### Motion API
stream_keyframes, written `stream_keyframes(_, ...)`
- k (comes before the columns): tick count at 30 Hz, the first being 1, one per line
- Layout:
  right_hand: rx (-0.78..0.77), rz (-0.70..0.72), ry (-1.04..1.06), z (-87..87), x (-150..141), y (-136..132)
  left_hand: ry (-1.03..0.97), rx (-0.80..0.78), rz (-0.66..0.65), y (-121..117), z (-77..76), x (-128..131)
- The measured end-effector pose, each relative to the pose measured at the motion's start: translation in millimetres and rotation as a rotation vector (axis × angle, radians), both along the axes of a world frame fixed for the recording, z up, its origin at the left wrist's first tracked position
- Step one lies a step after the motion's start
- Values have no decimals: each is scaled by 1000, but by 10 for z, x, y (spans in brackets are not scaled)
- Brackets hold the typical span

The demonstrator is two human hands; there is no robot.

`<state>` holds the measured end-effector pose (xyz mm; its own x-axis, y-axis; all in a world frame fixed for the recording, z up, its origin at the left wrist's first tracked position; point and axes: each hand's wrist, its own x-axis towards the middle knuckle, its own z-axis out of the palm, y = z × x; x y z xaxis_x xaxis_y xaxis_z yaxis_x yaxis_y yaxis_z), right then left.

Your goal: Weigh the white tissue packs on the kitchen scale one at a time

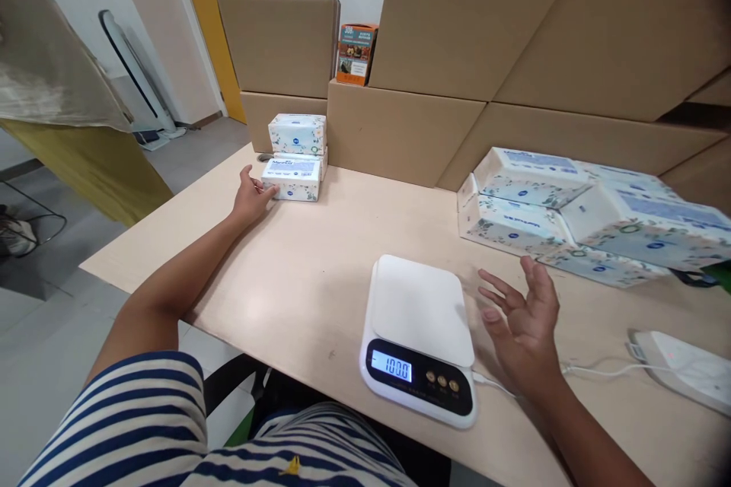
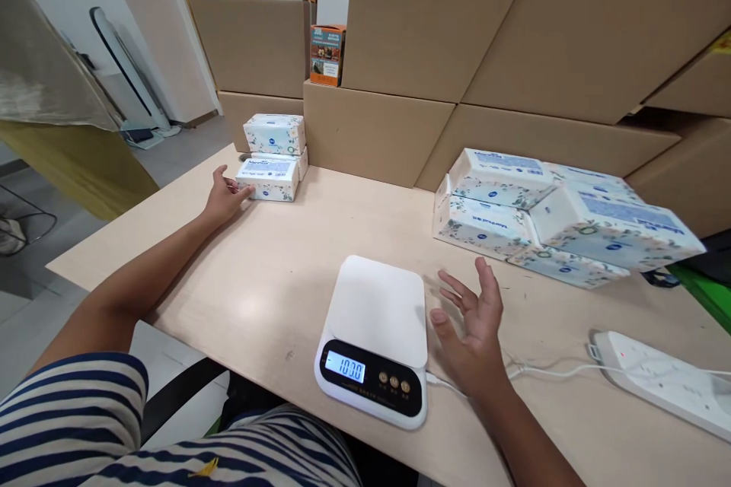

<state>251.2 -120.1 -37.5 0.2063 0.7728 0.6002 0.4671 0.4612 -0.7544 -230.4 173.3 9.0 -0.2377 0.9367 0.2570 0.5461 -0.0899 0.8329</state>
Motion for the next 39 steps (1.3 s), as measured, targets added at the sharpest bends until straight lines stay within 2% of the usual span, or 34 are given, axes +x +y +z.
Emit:
stream_keyframes(8,19,-14,-4,23,-23,-9,-27,-17,49,42,-58,-50)
stream_keyframes(18,1,-62,-1,85,-32,-17,-172,39,-24,69,-133,-102)
stream_keyframes(26,28,-57,-26,104,-53,-25,-131,71,-56,4,-97,-55)
stream_keyframes(30,43,-49,-49,91,-50,-2,-44,82,-53,-82,-12,-12)
stream_keyframes(33,20,-60,-63,91,-72,15,7,80,-57,-169,110,35)
stream_keyframes(36,-29,-77,-36,137,-132,20,44,129,-78,-318,318,137)
stream_keyframes(39,-53,-66,-45,206,-162,70,52,291,-133,-459,571,297)
